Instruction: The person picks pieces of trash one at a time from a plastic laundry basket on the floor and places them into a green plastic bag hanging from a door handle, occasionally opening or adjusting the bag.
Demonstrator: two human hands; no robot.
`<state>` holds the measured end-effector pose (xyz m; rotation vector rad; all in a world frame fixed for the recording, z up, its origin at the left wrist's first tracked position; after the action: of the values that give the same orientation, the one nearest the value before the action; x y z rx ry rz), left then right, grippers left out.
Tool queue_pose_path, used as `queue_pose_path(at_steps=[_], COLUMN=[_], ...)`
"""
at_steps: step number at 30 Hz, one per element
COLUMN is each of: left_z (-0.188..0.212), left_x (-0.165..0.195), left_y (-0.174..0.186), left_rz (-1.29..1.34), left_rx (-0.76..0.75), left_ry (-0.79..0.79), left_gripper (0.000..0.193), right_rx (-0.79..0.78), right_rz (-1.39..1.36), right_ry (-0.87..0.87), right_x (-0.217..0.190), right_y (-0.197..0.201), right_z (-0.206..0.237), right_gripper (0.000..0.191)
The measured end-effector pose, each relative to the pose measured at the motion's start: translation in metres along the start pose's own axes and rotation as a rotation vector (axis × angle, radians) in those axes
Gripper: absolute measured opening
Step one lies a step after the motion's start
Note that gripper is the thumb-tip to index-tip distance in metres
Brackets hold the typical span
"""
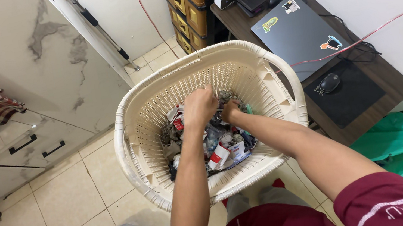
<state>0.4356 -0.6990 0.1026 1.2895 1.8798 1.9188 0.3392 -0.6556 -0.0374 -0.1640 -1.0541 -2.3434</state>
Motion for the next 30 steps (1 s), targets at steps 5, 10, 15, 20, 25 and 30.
queue_pose_path(at_steps=[5, 10, 15, 20, 25, 30], left_z=[0.001, -0.005, -0.003, 0.004, 0.005, -0.007], left_x=[0.011, 0.018, 0.027, 0.042, 0.085, 0.154], left_y=[-0.012, 0.013, 0.072, 0.092, 0.084, 0.077], left_rz=[-0.008, -0.038, 0.176, 0.295, 0.417, 0.496], left_rx=[-0.048, -0.038, 0.475, 0.597, 0.522, 0.436], left_ry=[-0.012, 0.070, 0.119, 0.115, 0.028, -0.149], left_gripper=[0.018, 0.016, 0.033, 0.036, 0.035, 0.033], right_rx=[0.246, 0.348, 0.870, 0.752, 1.207, 1.458], right_rz=[-0.101, -0.554, -0.717, -0.813, -0.853, -0.922], right_ry=[0.022, 0.071, 0.212, -0.049, 0.000, -0.106], right_x=[0.013, 0.052, 0.088, 0.108, 0.134, 0.166], right_y=[0.019, 0.058, 0.082, 0.101, 0.119, 0.085], right_z=[0.006, 0.011, 0.039, 0.095, 0.196, 0.280], right_gripper=[0.068, 0.042, 0.030, 0.016, 0.027, 0.023])
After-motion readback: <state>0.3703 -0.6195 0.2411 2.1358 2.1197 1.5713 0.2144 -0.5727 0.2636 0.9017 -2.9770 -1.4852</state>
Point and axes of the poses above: each hand's wrist, its own z-axis away from the middle knuckle, its own y-axis out of the back of the hand, x = y × z, the point moved 4 cm from there along -z, towards the middle knuckle, and after that the axes turned 4 degrees about y, right-handed, at the moved point
